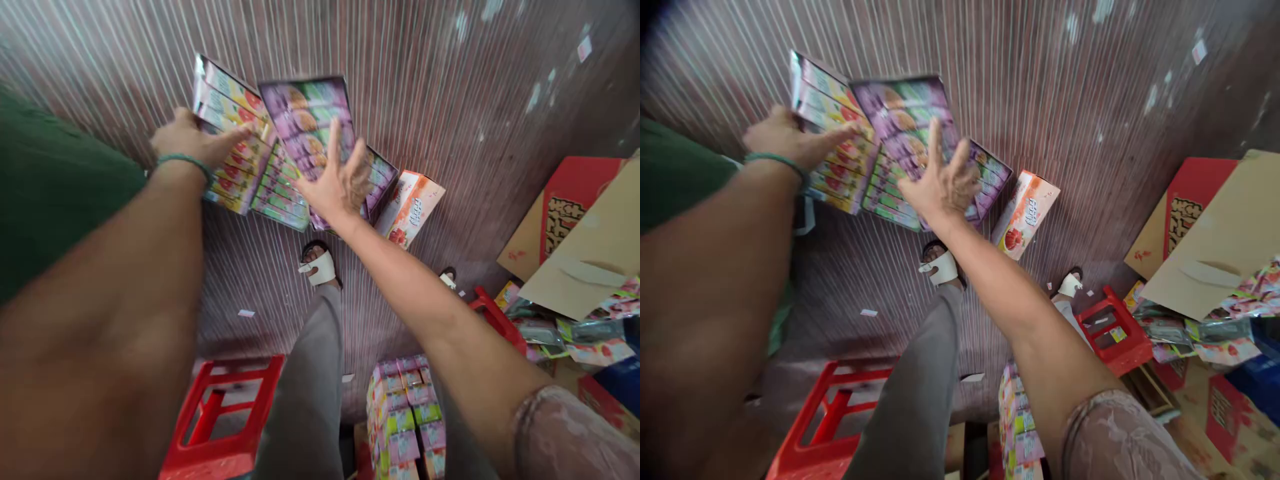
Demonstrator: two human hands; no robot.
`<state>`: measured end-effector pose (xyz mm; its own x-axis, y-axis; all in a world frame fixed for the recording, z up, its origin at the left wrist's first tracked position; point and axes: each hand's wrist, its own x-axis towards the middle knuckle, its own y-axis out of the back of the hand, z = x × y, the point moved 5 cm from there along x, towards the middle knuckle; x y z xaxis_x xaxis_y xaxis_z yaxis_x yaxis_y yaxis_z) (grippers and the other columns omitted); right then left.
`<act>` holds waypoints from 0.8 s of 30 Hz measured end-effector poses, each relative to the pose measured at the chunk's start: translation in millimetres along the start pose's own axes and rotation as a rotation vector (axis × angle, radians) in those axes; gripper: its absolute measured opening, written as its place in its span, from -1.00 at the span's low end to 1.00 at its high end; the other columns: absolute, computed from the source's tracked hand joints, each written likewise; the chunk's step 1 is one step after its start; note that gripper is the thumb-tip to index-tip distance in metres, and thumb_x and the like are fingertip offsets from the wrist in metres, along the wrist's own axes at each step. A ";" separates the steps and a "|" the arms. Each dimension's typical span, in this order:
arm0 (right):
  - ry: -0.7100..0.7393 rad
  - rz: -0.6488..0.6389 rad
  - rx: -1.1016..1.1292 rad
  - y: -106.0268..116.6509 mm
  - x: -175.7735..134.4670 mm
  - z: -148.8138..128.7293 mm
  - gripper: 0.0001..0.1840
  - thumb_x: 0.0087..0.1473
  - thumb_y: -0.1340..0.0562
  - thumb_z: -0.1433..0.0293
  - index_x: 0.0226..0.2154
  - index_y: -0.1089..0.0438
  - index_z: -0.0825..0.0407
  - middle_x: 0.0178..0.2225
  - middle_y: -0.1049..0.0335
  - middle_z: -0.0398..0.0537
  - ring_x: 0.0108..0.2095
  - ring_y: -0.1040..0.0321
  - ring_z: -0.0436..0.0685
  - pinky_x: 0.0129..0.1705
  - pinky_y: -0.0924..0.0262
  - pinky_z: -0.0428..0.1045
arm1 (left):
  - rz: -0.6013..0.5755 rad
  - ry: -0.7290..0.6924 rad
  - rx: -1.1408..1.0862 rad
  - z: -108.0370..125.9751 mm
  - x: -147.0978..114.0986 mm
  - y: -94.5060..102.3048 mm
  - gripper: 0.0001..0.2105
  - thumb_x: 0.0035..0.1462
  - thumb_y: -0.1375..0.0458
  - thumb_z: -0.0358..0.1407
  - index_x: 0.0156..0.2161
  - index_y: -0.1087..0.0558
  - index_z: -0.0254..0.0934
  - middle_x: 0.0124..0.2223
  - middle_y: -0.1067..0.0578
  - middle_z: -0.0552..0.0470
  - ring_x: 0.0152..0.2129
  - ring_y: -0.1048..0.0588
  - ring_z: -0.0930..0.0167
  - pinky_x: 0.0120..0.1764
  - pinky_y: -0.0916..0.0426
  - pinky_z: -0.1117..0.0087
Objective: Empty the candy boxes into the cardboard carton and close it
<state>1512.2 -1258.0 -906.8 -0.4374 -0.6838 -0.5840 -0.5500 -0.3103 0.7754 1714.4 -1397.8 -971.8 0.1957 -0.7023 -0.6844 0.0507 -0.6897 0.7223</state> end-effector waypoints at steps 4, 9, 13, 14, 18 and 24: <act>-0.125 0.049 0.020 9.1 -42.8 102.1 0.34 0.21 -0.32 -0.15 0.60 0.56 -0.11 0.52 0.36 0.46 0.42 0.04 0.78 0.25 -0.15 0.68 | -0.158 -0.092 -0.081 68.6 -66.5 -17.8 -0.14 0.31 -0.22 0.26 0.23 -0.31 -0.64 0.29 -0.51 -0.46 0.29 -0.45 -0.03 0.31 -0.29 -0.10; -0.424 0.097 -0.085 32.0 -79.1 237.3 0.56 -0.01 -0.48 -0.19 0.60 0.53 -0.05 0.49 0.33 0.57 0.39 0.00 0.74 0.27 -0.13 0.59 | -0.300 -0.299 -0.013 163.4 -145.7 -71.5 -0.18 0.25 -0.24 0.24 0.30 -0.38 -0.46 0.24 -0.55 -0.50 0.22 -0.52 -0.09 0.25 -0.38 -0.01; -0.638 0.134 -0.160 50.6 -93.8 321.8 0.63 -0.10 -0.54 -0.13 0.60 0.50 -0.06 0.50 0.37 0.57 0.40 0.06 0.77 0.26 -0.08 0.62 | -0.378 -0.363 -0.011 221.8 -211.3 -128.7 -0.15 0.21 -0.25 0.22 0.32 -0.36 -0.48 0.20 -0.56 -0.54 0.19 -0.54 -0.12 0.22 -0.41 0.03; -0.655 0.136 -0.161 55.2 -95.5 339.9 0.60 -0.09 -0.55 -0.09 0.60 0.49 -0.07 0.49 0.32 0.55 0.39 0.04 0.75 0.26 -0.09 0.61 | -0.400 -0.372 -0.019 231.9 -226.7 -141.3 -0.13 0.20 -0.24 0.22 0.34 -0.34 -0.49 0.20 -0.56 -0.54 0.19 -0.54 -0.13 0.21 -0.41 0.03; -0.604 0.115 -0.063 76.8 -96.5 395.4 0.50 -0.03 -0.51 0.01 0.61 0.44 -0.07 0.42 0.05 0.44 0.33 -0.10 0.65 0.25 -0.16 0.54 | -0.436 -0.392 -0.051 253.6 -265.9 -166.9 0.03 0.19 -0.27 0.19 0.52 -0.09 -0.50 0.29 -0.50 -0.56 0.25 -0.51 -0.10 0.26 -0.39 0.02; -0.351 -0.070 0.349 109.5 -113.9 401.0 0.23 0.24 -0.36 0.03 0.60 0.38 0.05 0.41 -0.13 0.36 0.32 -0.24 0.38 0.32 -0.26 0.37 | -0.308 -0.278 -0.233 240.9 -286.3 -141.1 0.06 0.23 -0.28 0.05 0.59 0.10 -0.48 0.48 -0.31 -0.39 0.43 -0.31 -0.05 0.40 -0.23 -0.02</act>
<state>1216.5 -949.2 -851.7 -0.5710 -0.3870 -0.7240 -0.7656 -0.0674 0.6398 1415.3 -1141.8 -901.7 -0.1308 -0.5134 -0.8482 0.2897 -0.8379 0.4625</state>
